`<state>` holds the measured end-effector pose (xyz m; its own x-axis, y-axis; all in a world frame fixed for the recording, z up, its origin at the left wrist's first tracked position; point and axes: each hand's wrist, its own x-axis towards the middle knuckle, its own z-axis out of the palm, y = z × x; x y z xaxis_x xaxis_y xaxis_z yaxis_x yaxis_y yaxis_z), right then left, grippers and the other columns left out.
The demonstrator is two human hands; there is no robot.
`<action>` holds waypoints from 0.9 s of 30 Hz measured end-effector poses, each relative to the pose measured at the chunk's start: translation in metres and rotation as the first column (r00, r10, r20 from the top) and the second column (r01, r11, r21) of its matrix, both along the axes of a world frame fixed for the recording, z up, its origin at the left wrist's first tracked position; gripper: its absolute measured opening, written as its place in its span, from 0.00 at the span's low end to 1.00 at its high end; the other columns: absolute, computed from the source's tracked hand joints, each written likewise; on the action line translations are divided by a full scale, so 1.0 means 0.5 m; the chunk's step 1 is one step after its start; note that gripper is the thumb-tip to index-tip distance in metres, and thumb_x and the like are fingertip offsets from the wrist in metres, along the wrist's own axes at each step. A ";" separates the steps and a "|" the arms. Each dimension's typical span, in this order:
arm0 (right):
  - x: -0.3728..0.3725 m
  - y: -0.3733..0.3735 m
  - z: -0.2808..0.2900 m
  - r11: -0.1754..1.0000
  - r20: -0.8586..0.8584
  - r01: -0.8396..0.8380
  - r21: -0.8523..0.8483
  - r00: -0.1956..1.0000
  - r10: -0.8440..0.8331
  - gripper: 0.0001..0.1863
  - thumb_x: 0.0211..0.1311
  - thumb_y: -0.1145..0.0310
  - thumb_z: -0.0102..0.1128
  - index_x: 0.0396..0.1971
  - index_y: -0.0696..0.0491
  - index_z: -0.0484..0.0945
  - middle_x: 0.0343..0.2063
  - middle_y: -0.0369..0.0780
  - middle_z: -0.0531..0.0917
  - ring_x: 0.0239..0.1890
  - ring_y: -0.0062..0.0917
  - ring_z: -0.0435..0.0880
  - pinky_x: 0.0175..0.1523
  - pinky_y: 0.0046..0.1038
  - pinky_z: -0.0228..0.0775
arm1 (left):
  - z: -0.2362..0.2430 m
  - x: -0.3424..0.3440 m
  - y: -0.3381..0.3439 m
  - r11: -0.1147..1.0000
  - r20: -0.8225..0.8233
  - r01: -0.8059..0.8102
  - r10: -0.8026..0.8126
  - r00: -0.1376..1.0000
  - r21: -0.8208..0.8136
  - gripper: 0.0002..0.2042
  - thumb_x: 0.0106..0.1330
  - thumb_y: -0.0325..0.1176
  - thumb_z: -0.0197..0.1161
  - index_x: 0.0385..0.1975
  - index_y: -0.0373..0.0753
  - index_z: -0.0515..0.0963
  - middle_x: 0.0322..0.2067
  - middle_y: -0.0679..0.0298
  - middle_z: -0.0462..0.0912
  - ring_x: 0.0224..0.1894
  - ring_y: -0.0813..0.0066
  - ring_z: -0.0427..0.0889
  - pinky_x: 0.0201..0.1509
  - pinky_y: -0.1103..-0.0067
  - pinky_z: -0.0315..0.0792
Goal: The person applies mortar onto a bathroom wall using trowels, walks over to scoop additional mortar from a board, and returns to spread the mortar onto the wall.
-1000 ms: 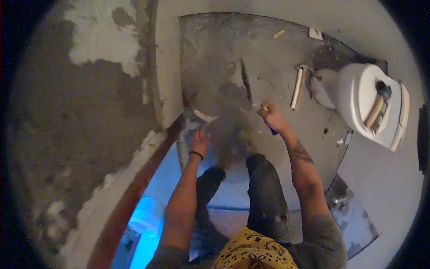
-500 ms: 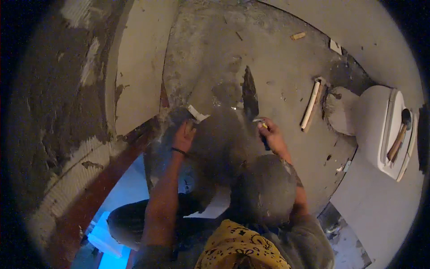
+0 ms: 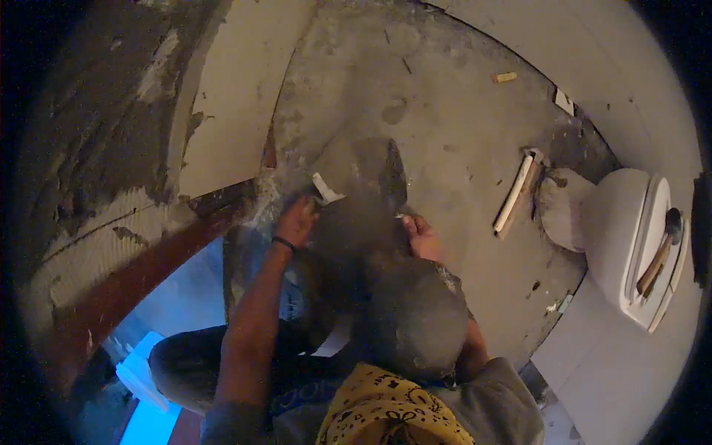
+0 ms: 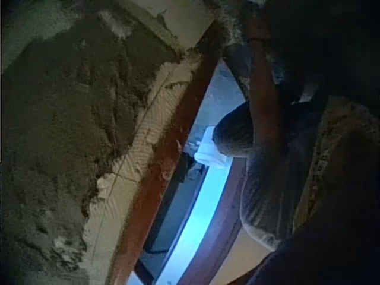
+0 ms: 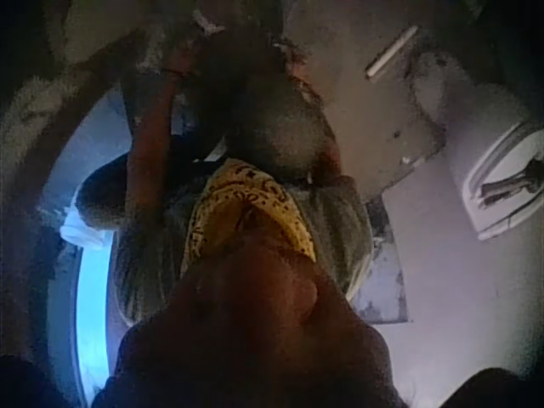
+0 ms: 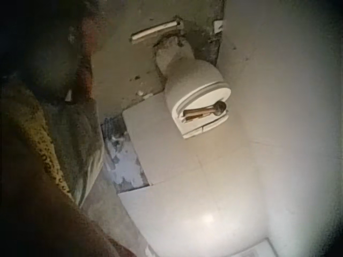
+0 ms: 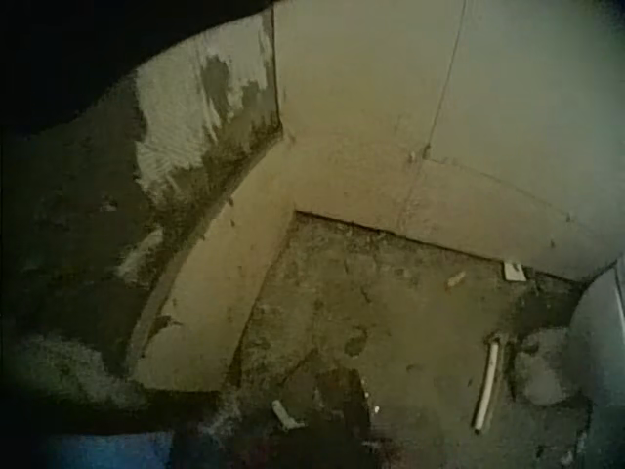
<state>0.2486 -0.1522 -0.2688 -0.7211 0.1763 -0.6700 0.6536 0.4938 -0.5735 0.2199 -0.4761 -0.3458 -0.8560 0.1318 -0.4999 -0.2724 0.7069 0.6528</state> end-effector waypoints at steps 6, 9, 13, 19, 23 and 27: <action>-0.007 -0.035 -0.113 0.981 -0.319 0.000 -0.192 0.946 -0.063 0.23 0.64 0.48 0.49 0.44 0.53 0.77 0.29 0.41 0.80 0.32 0.29 0.79 0.39 0.31 0.69 | 0.024 0.024 0.009 1.000 0.036 0.000 0.000 0.999 -0.022 0.29 0.61 0.46 0.59 0.59 0.37 0.64 0.53 0.47 0.73 0.55 0.50 0.72 0.59 0.68 0.66; 0.017 0.002 -0.185 0.978 -0.213 0.036 -0.205 0.974 -0.080 0.20 0.64 0.49 0.51 0.44 0.50 0.77 0.20 0.35 0.75 0.19 0.20 0.73 0.25 0.25 0.66 | 0.052 0.014 0.046 0.995 -0.236 0.066 -0.081 0.968 -0.071 0.30 0.61 0.46 0.59 0.60 0.38 0.64 0.51 0.46 0.74 0.54 0.50 0.73 0.57 0.67 0.68; 0.000 -0.054 -0.160 0.890 -0.083 0.160 -0.426 0.973 -0.215 0.18 0.64 0.51 0.52 0.44 0.47 0.76 0.15 0.31 0.71 0.12 0.14 0.66 0.17 0.22 0.59 | 0.111 -0.006 0.057 0.986 -0.092 0.102 -0.115 0.989 -0.134 0.28 0.59 0.45 0.61 0.58 0.38 0.66 0.48 0.46 0.76 0.50 0.49 0.76 0.53 0.65 0.70; -0.025 -0.102 -0.119 0.714 0.162 0.360 -0.601 0.929 -0.332 0.17 0.62 0.51 0.54 0.42 0.47 0.74 0.15 0.32 0.71 0.13 0.17 0.68 0.19 0.22 0.61 | 0.142 0.017 0.016 0.987 -0.288 0.008 -0.055 0.956 -0.163 0.28 0.58 0.44 0.63 0.58 0.40 0.66 0.45 0.45 0.77 0.48 0.48 0.77 0.52 0.63 0.71; -0.012 0.038 -0.184 0.999 -0.401 0.022 -0.043 0.915 -0.038 0.18 0.61 0.51 0.56 0.36 0.52 0.75 0.16 0.37 0.73 0.15 0.20 0.70 0.21 0.27 0.62 | 0.183 0.027 0.065 0.983 -0.152 -0.165 0.152 0.977 -0.080 0.28 0.59 0.44 0.61 0.58 0.39 0.65 0.46 0.45 0.77 0.49 0.47 0.76 0.52 0.64 0.71; -0.118 0.037 -0.004 0.967 -0.301 -0.233 0.106 0.919 0.255 0.24 0.62 0.48 0.51 0.40 0.57 0.76 0.27 0.46 0.82 0.31 0.38 0.81 0.39 0.36 0.72 | 0.144 0.088 -0.002 0.962 -0.182 -0.163 0.123 0.976 -0.221 0.28 0.57 0.43 0.63 0.57 0.38 0.67 0.46 0.47 0.77 0.48 0.47 0.76 0.52 0.64 0.71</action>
